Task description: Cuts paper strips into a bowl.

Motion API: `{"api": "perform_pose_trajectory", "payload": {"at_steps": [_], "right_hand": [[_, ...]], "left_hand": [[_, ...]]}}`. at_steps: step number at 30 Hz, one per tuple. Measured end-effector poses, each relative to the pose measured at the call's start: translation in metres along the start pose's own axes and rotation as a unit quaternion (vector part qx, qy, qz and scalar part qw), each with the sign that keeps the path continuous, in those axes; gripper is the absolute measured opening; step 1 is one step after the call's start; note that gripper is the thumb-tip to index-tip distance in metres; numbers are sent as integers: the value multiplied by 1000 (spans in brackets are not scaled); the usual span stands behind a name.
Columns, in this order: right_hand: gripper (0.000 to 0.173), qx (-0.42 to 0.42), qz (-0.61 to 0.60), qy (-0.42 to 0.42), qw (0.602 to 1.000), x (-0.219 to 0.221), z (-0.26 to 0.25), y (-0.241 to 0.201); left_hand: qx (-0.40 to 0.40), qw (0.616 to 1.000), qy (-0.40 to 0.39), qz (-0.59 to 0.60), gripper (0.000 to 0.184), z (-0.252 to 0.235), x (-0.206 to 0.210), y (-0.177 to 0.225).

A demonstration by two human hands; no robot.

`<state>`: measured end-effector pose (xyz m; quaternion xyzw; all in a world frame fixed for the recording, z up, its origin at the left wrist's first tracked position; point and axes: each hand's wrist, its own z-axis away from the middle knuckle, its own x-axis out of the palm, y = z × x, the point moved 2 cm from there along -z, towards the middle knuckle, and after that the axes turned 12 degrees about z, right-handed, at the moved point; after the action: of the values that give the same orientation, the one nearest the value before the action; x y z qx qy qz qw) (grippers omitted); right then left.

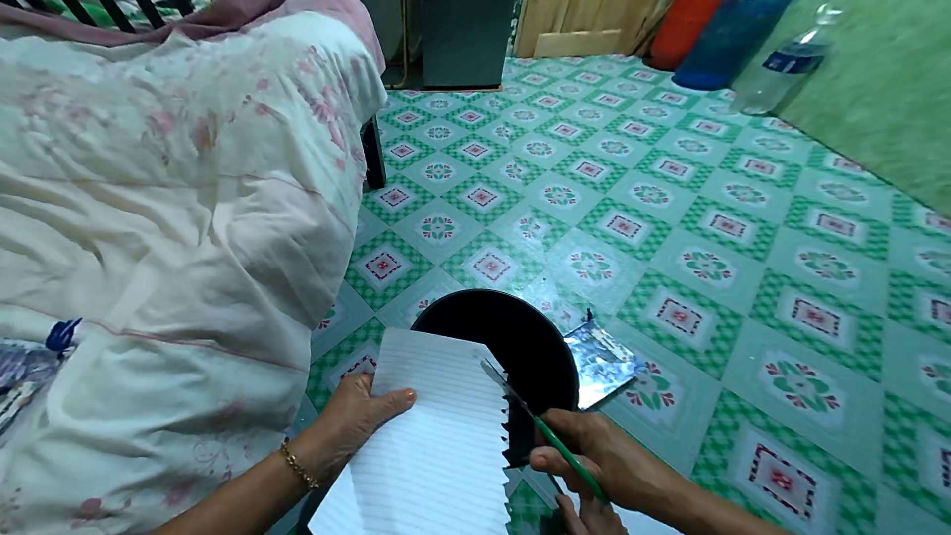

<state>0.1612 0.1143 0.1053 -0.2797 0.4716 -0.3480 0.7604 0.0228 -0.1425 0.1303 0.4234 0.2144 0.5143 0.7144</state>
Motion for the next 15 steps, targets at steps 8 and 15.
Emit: {"api": "perform_pose_trajectory", "payload": {"at_steps": [8,15], "right_hand": [[57,5,29,-21,999,3,-2,1],[38,0,-1,3,1000,2,-1,-3]], "left_hand": [[-17,1000,-15,-14,9,4,4,-3],[-17,1000,-14,-5,9,4,4,-3]]}}
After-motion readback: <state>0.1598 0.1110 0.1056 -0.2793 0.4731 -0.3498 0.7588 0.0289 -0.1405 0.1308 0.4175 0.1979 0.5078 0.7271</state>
